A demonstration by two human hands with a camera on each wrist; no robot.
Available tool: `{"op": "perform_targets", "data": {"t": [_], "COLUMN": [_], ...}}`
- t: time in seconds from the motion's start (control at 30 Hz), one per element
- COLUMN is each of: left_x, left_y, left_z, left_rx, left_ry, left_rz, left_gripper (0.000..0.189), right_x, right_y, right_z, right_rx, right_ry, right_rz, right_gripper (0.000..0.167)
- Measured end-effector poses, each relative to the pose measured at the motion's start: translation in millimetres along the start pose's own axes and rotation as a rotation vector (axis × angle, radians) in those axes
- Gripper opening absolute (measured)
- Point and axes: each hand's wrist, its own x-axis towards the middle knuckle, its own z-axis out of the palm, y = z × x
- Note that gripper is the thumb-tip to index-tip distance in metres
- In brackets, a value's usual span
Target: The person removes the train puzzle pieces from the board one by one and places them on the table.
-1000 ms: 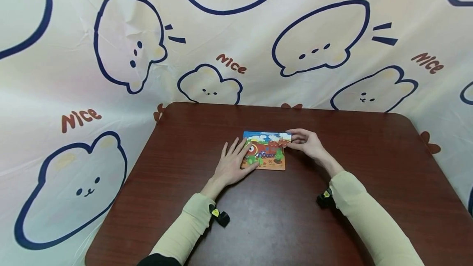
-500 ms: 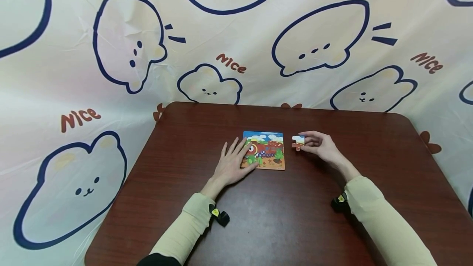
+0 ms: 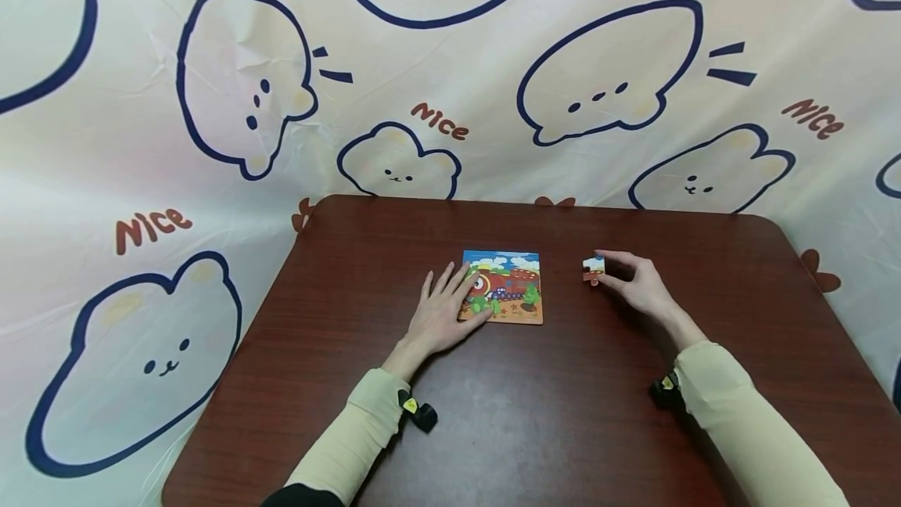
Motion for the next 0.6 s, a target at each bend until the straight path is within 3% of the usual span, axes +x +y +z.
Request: {"op": "perform_targets", "data": {"t": [0.27,0.6], "left_x": [-0.2,0.0], "left_y": [0.4,-0.2], "left_z": [-0.5,-0.9], "left_rx": [0.006,-0.002], "left_ry": [0.0,0.003], "left_rz": [0.001,0.005], "left_gripper": [0.082,0.082], "right_x": [0.5,-2.7], "right_y": [17,25], "right_z": [-7,-15], "right_rx": [-0.131,-0.288], "right_ry": [0.043,-0.012], "right_rz": [-0.063,-0.045], "right_gripper": [0.051,0.05]}}
